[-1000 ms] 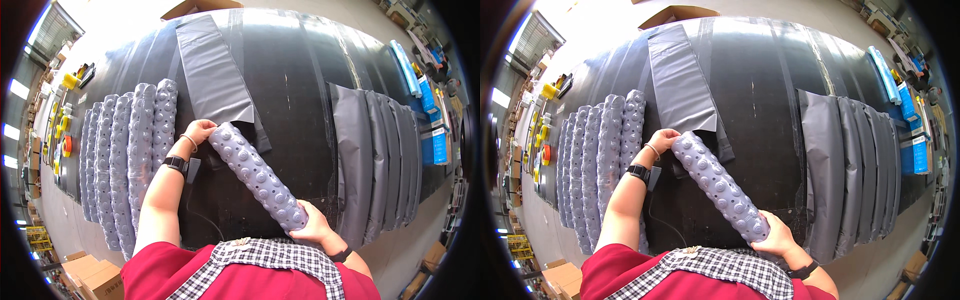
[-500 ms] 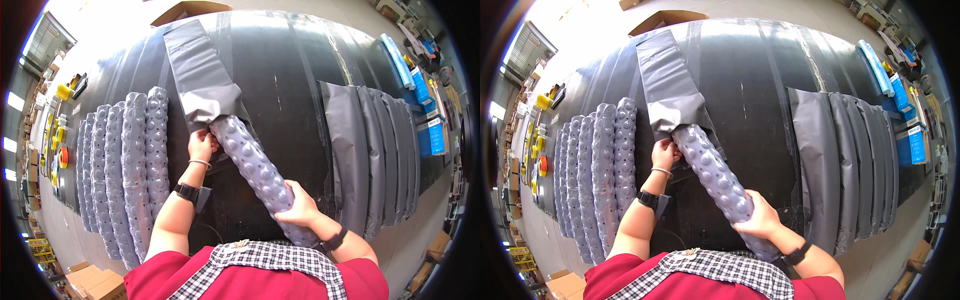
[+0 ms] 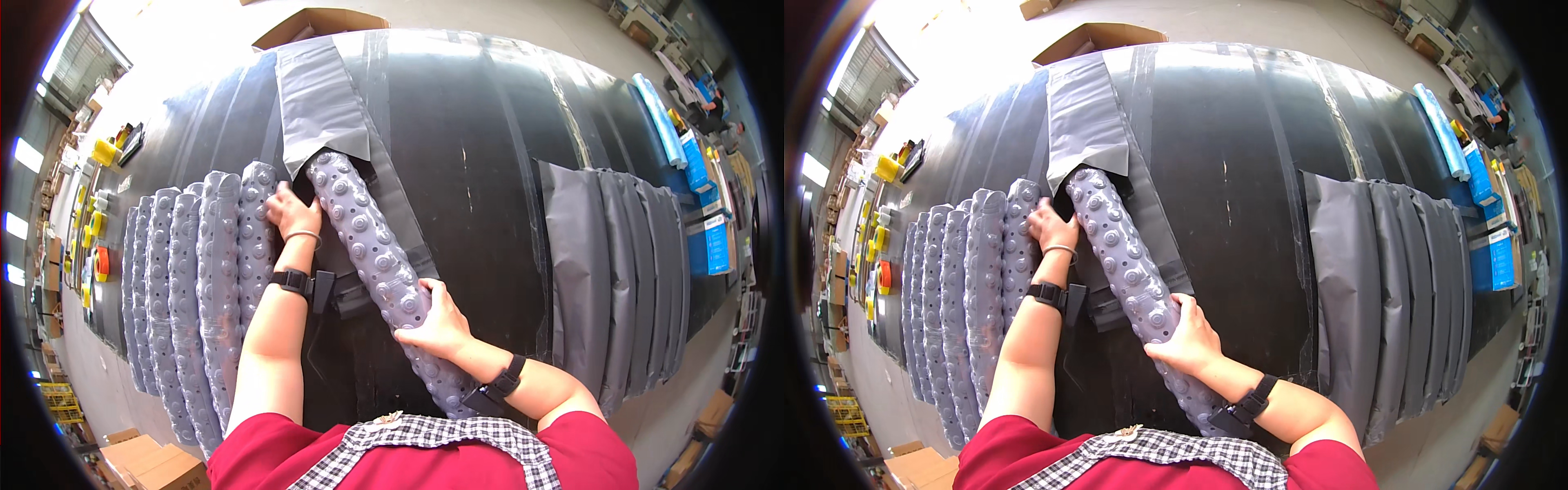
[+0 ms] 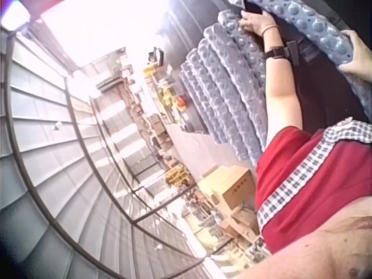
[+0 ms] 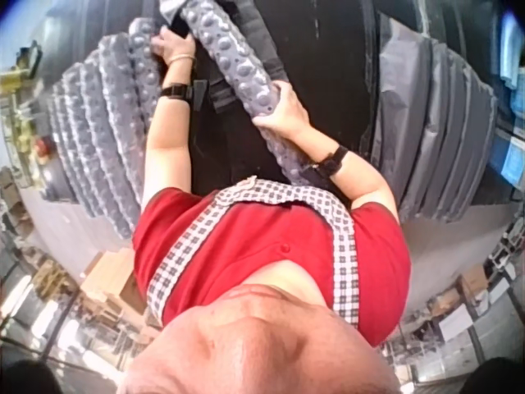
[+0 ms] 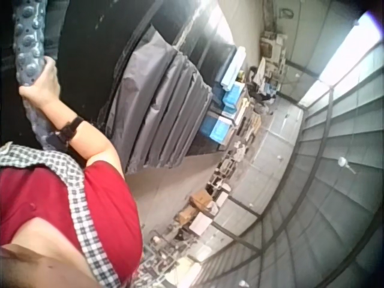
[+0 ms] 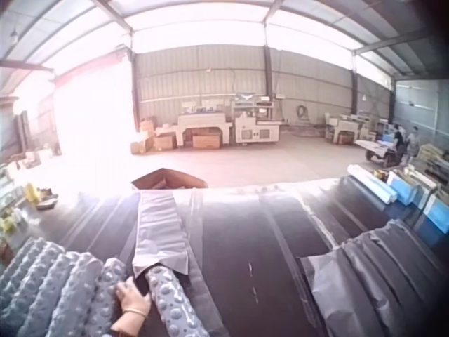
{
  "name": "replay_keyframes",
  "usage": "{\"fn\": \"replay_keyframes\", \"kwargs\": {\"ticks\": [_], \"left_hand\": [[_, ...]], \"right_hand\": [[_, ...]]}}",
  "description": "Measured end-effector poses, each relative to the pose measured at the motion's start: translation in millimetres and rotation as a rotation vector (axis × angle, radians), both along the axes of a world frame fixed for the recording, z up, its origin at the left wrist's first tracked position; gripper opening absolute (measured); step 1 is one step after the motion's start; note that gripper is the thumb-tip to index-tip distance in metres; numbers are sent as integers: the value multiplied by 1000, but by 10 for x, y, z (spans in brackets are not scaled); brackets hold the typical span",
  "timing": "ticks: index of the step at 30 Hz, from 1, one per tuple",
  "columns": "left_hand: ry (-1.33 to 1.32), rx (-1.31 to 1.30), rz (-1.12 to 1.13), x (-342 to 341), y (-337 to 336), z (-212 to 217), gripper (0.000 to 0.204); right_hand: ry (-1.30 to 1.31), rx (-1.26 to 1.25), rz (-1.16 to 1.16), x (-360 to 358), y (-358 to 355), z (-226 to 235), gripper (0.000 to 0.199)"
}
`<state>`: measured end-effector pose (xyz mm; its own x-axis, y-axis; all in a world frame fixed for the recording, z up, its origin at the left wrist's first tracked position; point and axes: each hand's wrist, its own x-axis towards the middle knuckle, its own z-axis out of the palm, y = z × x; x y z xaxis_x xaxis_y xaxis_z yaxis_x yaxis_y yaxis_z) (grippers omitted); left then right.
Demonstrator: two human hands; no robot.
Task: Using a heat-sealing machine and manual bagging to package long cylindrical rubber or plastic products.
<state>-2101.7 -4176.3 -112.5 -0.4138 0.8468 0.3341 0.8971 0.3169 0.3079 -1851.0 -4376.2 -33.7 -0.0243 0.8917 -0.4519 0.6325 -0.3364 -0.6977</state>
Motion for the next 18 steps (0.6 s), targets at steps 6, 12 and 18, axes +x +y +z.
{"fn": "replay_keyframes", "kwargs": {"ticks": [6, 12, 18], "left_hand": [[-153, -43, -320, 102, 31, 26, 11], [-302, -108, -374, 56, -314, -145, 28], [-751, -207, -261, 33, -351, -163, 17]], "right_hand": [[43, -60, 4, 43, 119, 78, 98], [32, -16, 38, -198, 281, -76, 92], [76, 503, 64, -302, 1470, -274, 83]]}}
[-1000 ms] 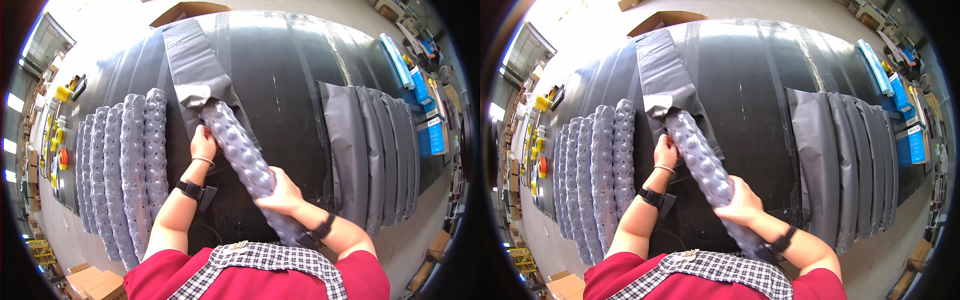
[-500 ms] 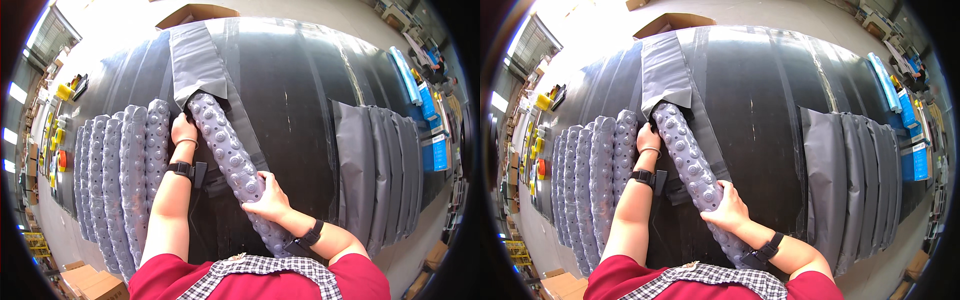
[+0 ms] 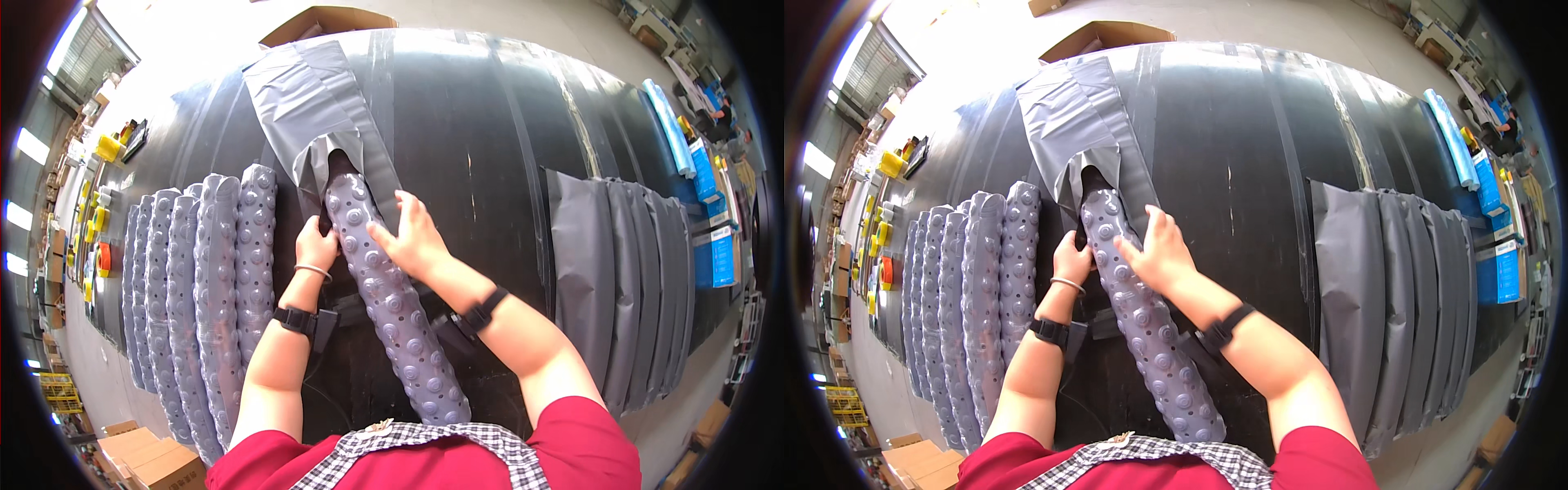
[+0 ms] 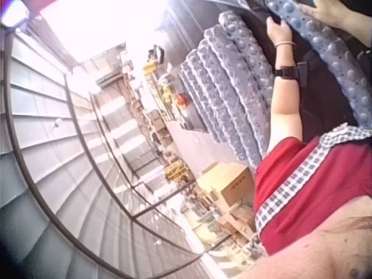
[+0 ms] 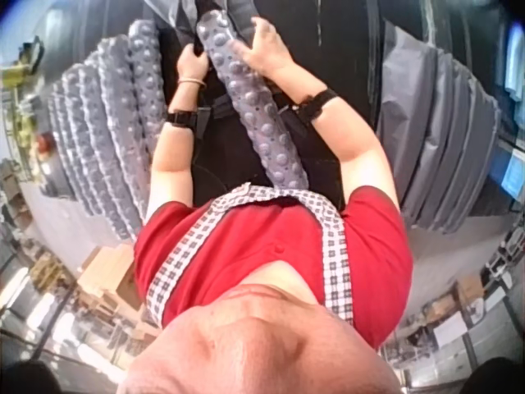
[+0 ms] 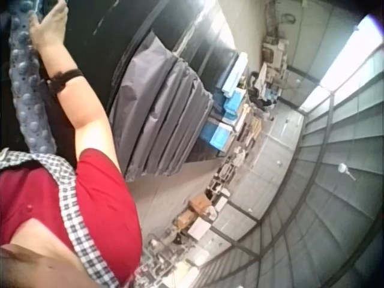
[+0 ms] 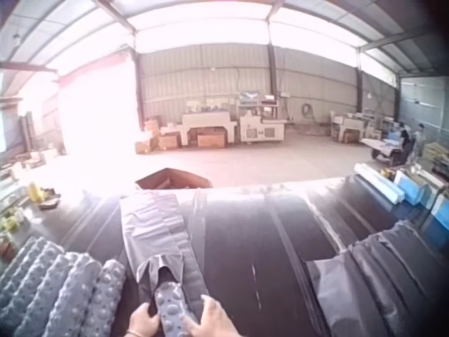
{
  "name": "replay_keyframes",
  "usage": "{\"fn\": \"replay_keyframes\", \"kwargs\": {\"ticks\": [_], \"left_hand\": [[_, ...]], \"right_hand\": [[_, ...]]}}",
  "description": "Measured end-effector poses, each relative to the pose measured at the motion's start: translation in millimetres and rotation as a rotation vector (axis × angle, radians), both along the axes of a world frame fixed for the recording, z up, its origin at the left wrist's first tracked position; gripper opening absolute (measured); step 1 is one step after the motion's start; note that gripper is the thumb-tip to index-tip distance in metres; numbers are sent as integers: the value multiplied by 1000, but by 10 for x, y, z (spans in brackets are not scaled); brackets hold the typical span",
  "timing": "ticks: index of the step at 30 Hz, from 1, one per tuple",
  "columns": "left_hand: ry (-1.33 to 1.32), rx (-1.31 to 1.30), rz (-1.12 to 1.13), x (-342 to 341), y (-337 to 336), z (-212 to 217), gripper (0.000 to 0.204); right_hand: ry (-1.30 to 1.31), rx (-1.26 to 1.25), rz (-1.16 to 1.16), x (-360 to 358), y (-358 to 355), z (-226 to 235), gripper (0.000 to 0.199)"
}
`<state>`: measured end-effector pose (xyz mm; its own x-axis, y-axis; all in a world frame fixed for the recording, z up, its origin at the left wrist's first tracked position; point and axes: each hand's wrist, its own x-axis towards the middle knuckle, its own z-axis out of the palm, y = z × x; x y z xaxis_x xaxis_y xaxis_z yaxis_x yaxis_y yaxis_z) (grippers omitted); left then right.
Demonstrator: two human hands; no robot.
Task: Using a heat-sealing machine and manual bagging to package long cylindrical rubber or plastic products.
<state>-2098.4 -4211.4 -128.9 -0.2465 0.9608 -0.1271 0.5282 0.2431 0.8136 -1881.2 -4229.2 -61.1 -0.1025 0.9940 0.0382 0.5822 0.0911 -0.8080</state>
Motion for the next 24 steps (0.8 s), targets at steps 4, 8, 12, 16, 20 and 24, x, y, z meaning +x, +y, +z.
{"fn": "replay_keyframes", "kwargs": {"ticks": [4, 8, 12, 16, 20, 24], "left_hand": [[-109, -34, -7, 155, 43, -67, 16], [42, -20, -25, 419, -72, 269, 7], [-275, -16, -162, 776, -548, 490, 12], [-85, 18, -417, 1362, -1357, 331, 22], [4, -37, -699, 1579, -2251, 523, 29], [-223, -498, -736, 1193, -2955, 160, 13]], "right_hand": [[77, -209, -56, -76, 676, -347, 45], [31, 95, -181, 54, 392, -458, 20], [147, 113, -200, 684, -564, -297, 16], [188, -9, -403, 1358, -1716, -132, 17], [37, -43, -421, 1610, -2788, -113, 17], [94, -200, -298, 1588, -3719, -177, 20]]}}
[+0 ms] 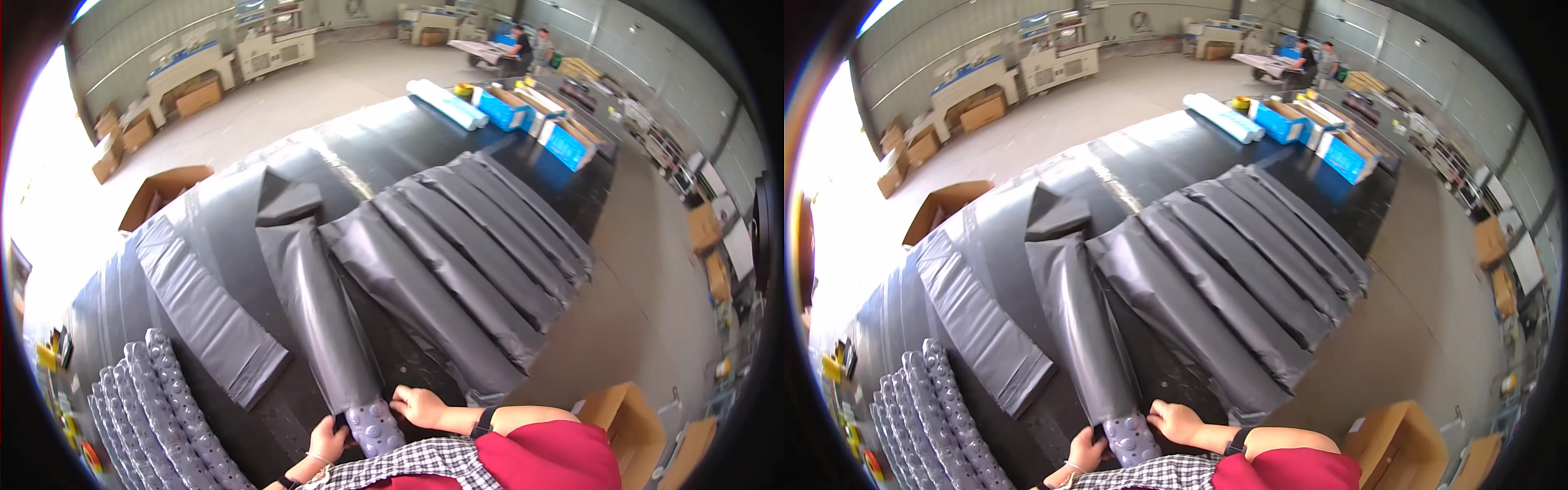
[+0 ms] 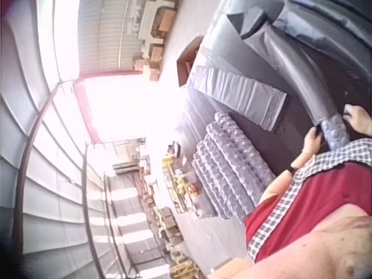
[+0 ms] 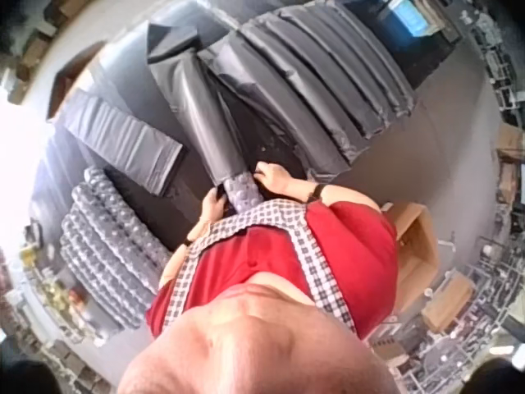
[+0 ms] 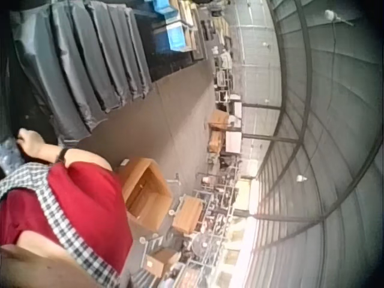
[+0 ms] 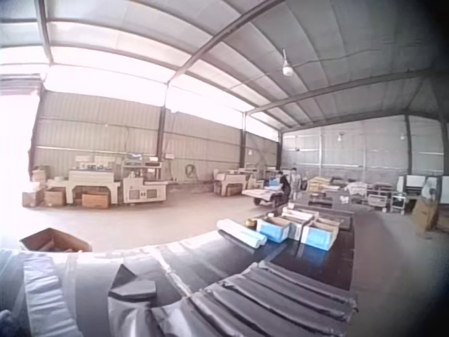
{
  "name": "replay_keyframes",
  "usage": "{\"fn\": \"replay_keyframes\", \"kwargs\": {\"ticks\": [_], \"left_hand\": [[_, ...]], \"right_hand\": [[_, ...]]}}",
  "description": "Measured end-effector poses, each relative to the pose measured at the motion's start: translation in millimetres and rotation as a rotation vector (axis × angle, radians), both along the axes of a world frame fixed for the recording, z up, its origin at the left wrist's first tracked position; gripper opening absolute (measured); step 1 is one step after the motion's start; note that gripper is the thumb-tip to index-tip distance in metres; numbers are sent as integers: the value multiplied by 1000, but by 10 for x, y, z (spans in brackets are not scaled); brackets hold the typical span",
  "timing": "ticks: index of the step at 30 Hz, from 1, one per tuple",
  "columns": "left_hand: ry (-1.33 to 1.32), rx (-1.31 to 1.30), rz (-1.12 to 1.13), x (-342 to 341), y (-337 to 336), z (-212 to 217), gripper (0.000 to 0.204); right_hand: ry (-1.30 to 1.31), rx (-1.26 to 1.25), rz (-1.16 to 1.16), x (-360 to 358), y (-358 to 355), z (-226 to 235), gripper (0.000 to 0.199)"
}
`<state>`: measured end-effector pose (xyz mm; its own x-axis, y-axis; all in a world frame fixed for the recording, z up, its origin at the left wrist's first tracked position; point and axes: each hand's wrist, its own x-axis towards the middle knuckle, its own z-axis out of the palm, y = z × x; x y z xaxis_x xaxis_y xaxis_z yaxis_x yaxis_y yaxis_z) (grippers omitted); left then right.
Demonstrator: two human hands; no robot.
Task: Using a heat-sealing machine and manual bagging to package long cylindrical rubber or plastic products.
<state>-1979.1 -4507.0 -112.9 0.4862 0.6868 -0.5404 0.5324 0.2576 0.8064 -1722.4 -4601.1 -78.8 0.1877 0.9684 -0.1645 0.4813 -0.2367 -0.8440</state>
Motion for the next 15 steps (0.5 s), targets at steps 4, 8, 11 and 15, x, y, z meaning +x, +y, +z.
{"fn": "replay_keyframes", "kwargs": {"ticks": [4, 8, 11, 15], "left_hand": [[-156, -183, -301, -507, -438, -671, 29], [-210, -209, -237, -514, -622, -892, 44], [-48, 174, -213, -45, -639, -278, 51], [28, 213, -288, 193, -669, -193, 32]], "right_hand": [[5, -173, 209, 71, -756, 41, 26], [-84, -354, 124, 120, -1106, 173, 28], [-57, -282, 191, 150, -1383, 236, 28], [331, -242, 468, -68, -1575, -342, 32]]}}
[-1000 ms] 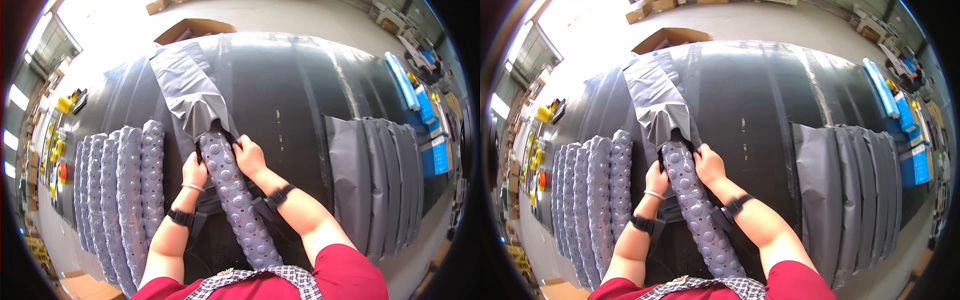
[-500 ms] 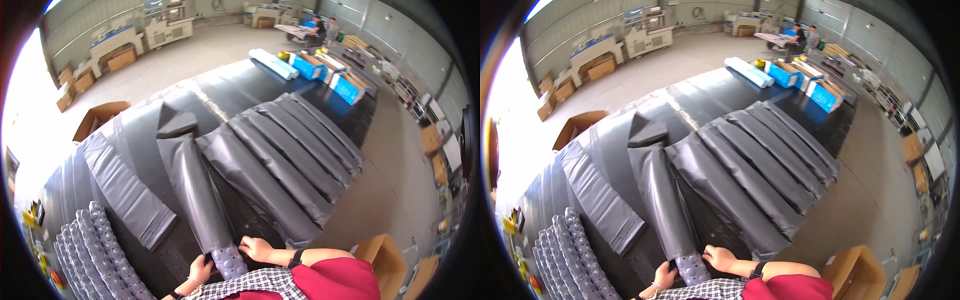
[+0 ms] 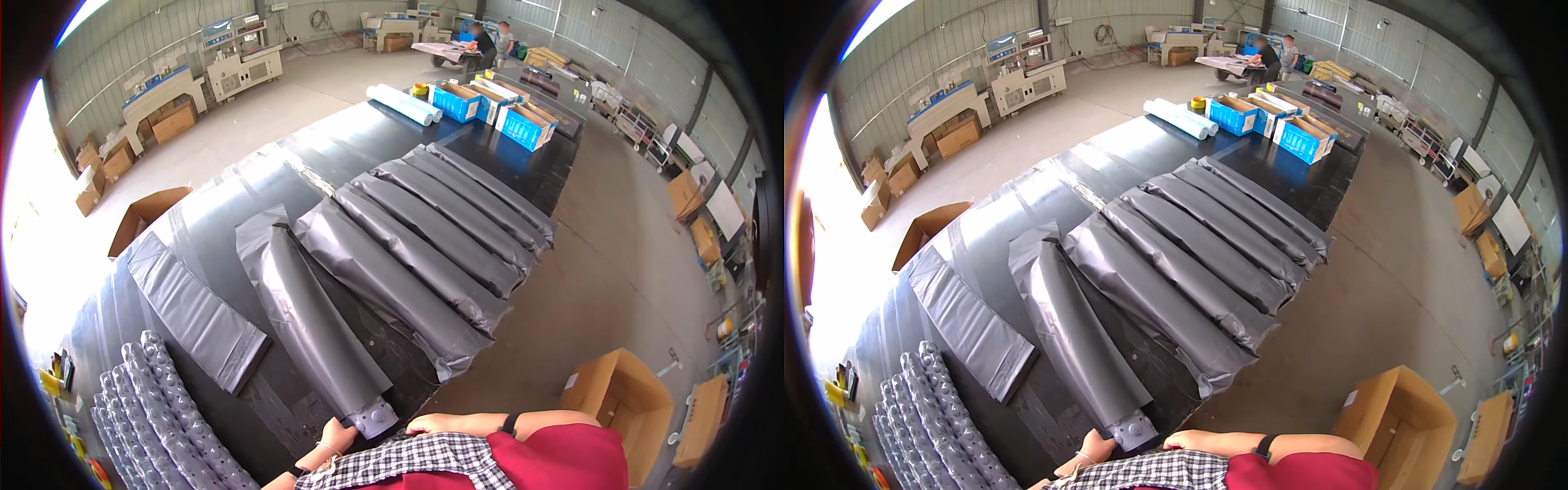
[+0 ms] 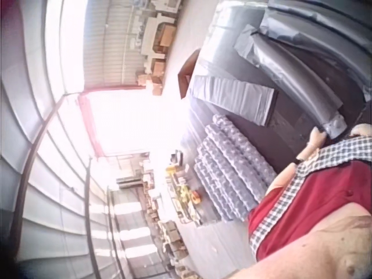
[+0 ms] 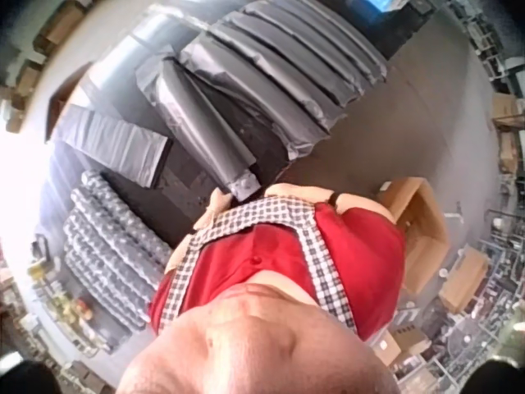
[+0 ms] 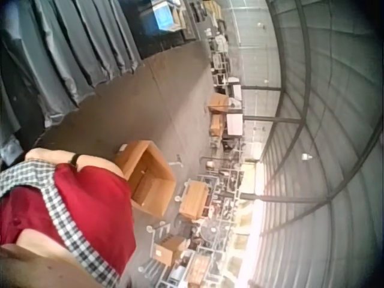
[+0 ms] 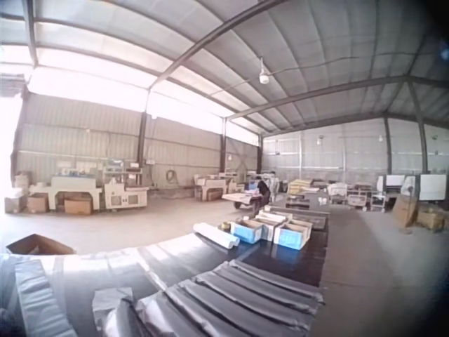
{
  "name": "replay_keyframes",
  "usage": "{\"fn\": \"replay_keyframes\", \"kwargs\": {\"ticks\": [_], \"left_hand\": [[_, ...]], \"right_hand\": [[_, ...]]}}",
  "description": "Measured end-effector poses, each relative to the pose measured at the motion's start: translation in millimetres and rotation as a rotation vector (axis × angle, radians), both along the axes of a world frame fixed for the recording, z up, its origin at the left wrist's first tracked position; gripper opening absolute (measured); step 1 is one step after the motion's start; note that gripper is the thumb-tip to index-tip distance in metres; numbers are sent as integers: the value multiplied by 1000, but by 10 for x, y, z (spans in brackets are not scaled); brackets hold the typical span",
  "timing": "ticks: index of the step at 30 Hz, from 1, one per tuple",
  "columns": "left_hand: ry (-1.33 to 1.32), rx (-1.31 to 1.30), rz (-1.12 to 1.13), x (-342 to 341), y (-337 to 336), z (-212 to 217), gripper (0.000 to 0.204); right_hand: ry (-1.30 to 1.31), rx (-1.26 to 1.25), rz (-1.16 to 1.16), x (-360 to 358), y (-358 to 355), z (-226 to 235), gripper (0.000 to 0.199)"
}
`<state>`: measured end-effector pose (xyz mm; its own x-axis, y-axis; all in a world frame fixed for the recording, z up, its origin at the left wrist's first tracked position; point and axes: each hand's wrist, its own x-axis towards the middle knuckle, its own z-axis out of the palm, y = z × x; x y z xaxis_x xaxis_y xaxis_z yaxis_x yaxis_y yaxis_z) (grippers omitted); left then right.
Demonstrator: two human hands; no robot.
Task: Using a heat-sealing machine and manual bagging to package long cylindrical rubber or plastic products.
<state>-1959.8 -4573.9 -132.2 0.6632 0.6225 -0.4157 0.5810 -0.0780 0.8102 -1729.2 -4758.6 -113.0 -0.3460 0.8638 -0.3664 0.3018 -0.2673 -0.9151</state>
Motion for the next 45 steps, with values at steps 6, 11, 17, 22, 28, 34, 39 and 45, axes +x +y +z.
{"fn": "replay_keyframes", "kwargs": {"ticks": [6, 11, 17, 22, 28, 34, 39, 45], "left_hand": [[54, 63, -103, 129, -53, 48, 33], [-2, 72, -179, 97, -181, 252, 34], [-149, -343, 176, 181, 105, 415, 22], [-52, -334, 249, -257, 71, 243, 39], [-135, -158, 514, -117, 168, 447, 58], [46, -386, 463, -163, 172, 479, 13], [-104, -488, 568, -344, -23, 308, 15], [-272, -548, 637, -335, -137, 275, 17]], "right_hand": [[-366, 422, -162, -362, 228, -29, 42], [-462, 456, -374, -273, 968, 13, 29], [-587, 406, -224, -174, 1811, -226, 30], [-527, 693, -67, -171, 967, 401, 30], [-818, 657, -674, 144, 984, 435, 62], [-673, 134, -570, 257, 1016, 384, 22], [-653, 738, -398, 111, 823, 693, 19], [-405, 843, -81, -483, 1208, 586, 24]]}}
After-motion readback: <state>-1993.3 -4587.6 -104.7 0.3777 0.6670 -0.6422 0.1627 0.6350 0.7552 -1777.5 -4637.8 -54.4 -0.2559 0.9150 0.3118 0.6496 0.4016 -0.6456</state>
